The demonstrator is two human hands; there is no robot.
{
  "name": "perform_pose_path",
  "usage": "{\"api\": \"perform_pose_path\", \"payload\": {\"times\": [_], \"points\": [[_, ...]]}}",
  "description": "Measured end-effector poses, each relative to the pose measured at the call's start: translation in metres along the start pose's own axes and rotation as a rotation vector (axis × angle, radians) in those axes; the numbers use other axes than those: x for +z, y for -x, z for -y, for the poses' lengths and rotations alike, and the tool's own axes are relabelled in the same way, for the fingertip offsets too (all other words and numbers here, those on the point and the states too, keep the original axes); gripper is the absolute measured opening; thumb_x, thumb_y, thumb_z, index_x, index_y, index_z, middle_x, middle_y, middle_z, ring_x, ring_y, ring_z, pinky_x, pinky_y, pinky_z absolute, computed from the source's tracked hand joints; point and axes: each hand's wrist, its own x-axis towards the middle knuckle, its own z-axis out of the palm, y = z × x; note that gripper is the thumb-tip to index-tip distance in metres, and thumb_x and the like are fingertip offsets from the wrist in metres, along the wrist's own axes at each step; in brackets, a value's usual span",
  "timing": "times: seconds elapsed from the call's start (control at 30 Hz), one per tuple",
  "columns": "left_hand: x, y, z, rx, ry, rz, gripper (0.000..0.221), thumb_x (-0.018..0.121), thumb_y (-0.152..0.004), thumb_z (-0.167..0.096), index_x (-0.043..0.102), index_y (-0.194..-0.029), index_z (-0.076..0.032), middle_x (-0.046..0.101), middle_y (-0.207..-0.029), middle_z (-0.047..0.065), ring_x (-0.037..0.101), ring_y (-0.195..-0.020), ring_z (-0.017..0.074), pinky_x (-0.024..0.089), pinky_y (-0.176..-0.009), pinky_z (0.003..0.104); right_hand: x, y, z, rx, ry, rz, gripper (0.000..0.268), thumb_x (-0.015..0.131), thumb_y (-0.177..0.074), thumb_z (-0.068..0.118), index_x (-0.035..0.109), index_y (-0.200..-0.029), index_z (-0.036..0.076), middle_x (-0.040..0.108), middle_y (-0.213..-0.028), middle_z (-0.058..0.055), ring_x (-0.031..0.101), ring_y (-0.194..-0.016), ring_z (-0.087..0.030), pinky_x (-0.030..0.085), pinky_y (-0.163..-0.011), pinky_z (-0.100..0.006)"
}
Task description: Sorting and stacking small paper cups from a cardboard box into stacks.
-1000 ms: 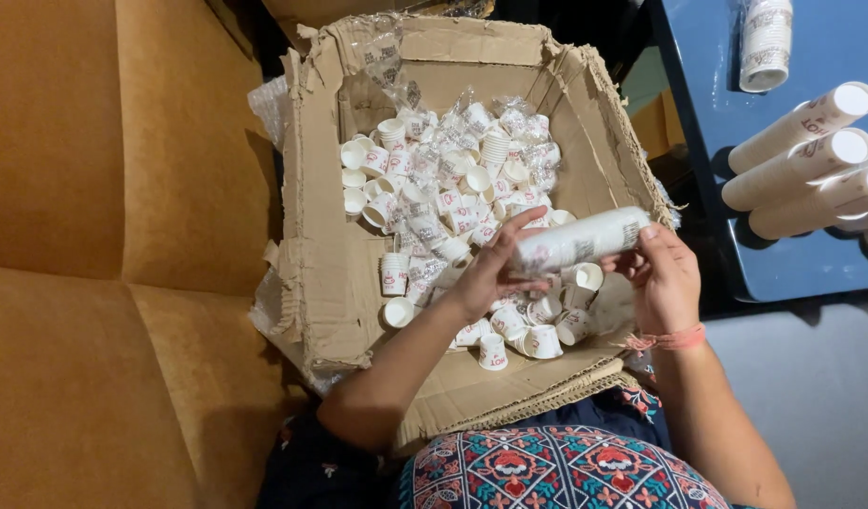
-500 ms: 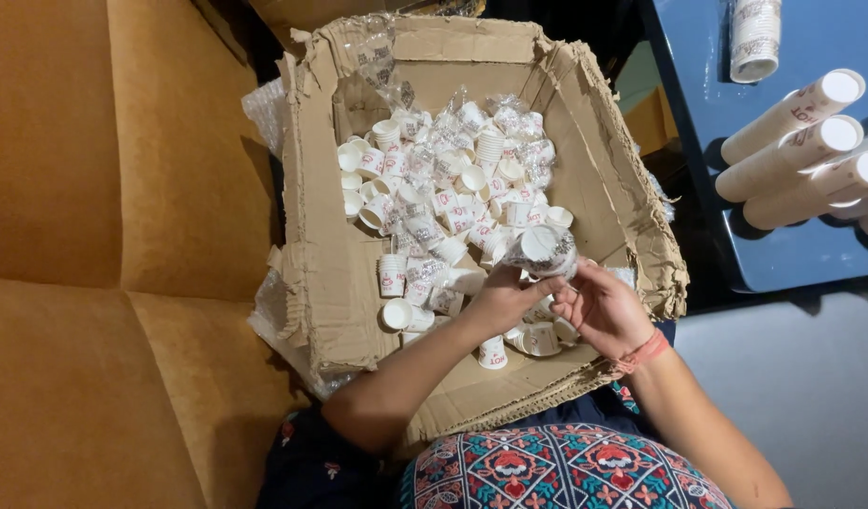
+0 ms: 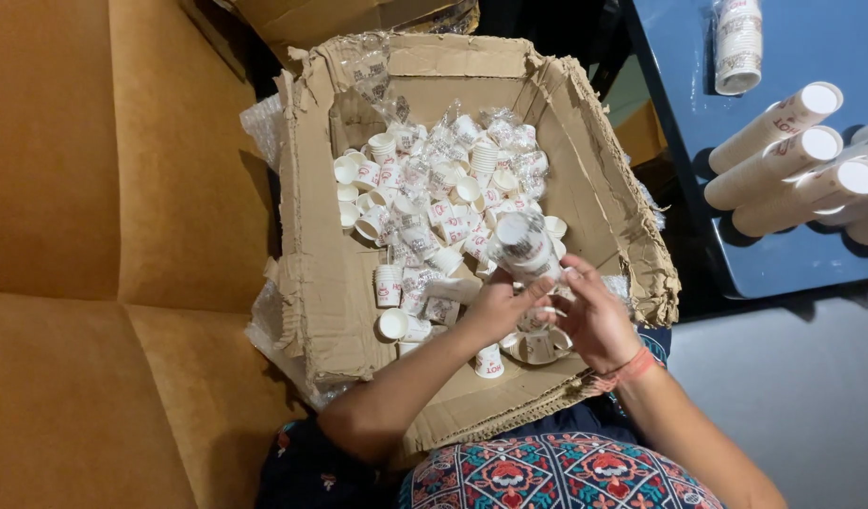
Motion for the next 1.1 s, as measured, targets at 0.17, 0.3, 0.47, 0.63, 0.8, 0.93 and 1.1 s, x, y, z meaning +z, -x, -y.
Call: {"api": "perform_pose_path", "payload": {"times": [0.17, 0.3, 0.47, 0.63, 0.8, 0.93, 1.1], "points": [[0.003, -0.01, 0.019, 0.388, 0.146, 0.036, 0.072, 0.061, -0.1, -0.049, 0.041, -0.148, 0.0, 0.054, -0.145, 0.018, 0.051, -0.136, 0.0245, 0.041, -0.115, 0.035, 0.032, 0.02, 0.017, -0.501, 0.769, 0.119, 0.077, 0.065, -0.093, 0.015, 0.024, -0.158, 0.006, 0.042, -0.149, -0.014, 0.047, -0.136, -0.024, 0.047, -0.106, -0.039], [0.001, -0.011, 0.038, 0.552, -0.13, 0.186, 0.065, 0.055, -0.115, -0.039, 0.034, -0.164, -0.001, 0.044, -0.167, 0.02, 0.044, -0.153, 0.0306, 0.033, -0.127, 0.042, 0.012, 0.021, 0.011, -0.573, 0.882, 0.192, 0.075, 0.066, -0.09, 0.003, 0.029, -0.156, 0.003, 0.05, -0.148, -0.016, 0.049, -0.136, -0.024, 0.041, -0.112, -0.038], [-0.006, 0.027, -0.046, 0.243, -0.034, 0.123, 0.082, 0.061, -0.101, -0.037, 0.01, -0.161, -0.015, 0.034, -0.16, 0.014, 0.059, -0.127, 0.0241, 0.054, -0.102, 0.04, -0.029, 0.038, 0.03, -0.607, 0.455, 0.073, 0.063, 0.06, -0.089, -0.002, 0.04, -0.149, 0.003, 0.054, -0.143, -0.011, 0.056, -0.132, -0.021, 0.048, -0.113, -0.037], [-0.011, 0.017, -0.024, 0.187, 0.003, 0.087, 0.078, 0.061, -0.101, -0.027, 0.012, -0.161, -0.016, 0.043, -0.153, 0.018, 0.062, -0.118, 0.0222, 0.054, -0.098, 0.038, -0.082, 0.054, 0.078, -1.071, 0.669, -0.433, 0.058, 0.072, -0.098, -0.005, 0.042, -0.147, 0.003, 0.054, -0.136, -0.007, 0.056, -0.126, -0.02, 0.047, -0.115, -0.034], [-0.011, 0.012, -0.012, 0.14, -0.032, 0.098, 0.08, 0.063, -0.098, -0.021, 0.012, -0.16, -0.015, 0.045, -0.148, 0.015, 0.059, -0.115, 0.0199, 0.054, -0.096, 0.036, -0.148, 0.055, 0.099, -1.085, 0.92, -0.869, 0.052, 0.086, -0.097, 0.0, 0.051, -0.135, -0.001, 0.055, -0.13, -0.011, 0.061, -0.12, -0.023, 0.052, -0.105, -0.035], [-0.013, 0.013, -0.012, 0.11, -0.04, 0.082, 0.078, 0.064, -0.099, -0.021, 0.016, -0.16, -0.013, 0.047, -0.144, 0.016, 0.059, -0.117, 0.0195, 0.054, -0.097, 0.036, -0.183, 0.053, 0.103, -1.062, 1.054, -0.927, 0.05, 0.09, -0.095, -0.001, 0.053, -0.13, -0.002, 0.058, -0.119, -0.013, 0.061, -0.109, -0.023, 0.053, -0.101, -0.035], [-0.011, 0.016, -0.037, 0.084, -0.107, 0.12, 0.071, 0.061, -0.101, -0.015, 0.021, -0.16, -0.012, 0.05, -0.141, 0.015, 0.058, -0.116, 0.019, 0.051, -0.098, 0.035, -0.188, 0.048, 0.114, -1.174, 0.876, -0.761, 0.067, 0.072, -0.087, -0.007, 0.039, -0.144, -0.003, 0.062, -0.135, -0.014, 0.065, -0.124, -0.027, 0.053, -0.11, -0.04]]}}
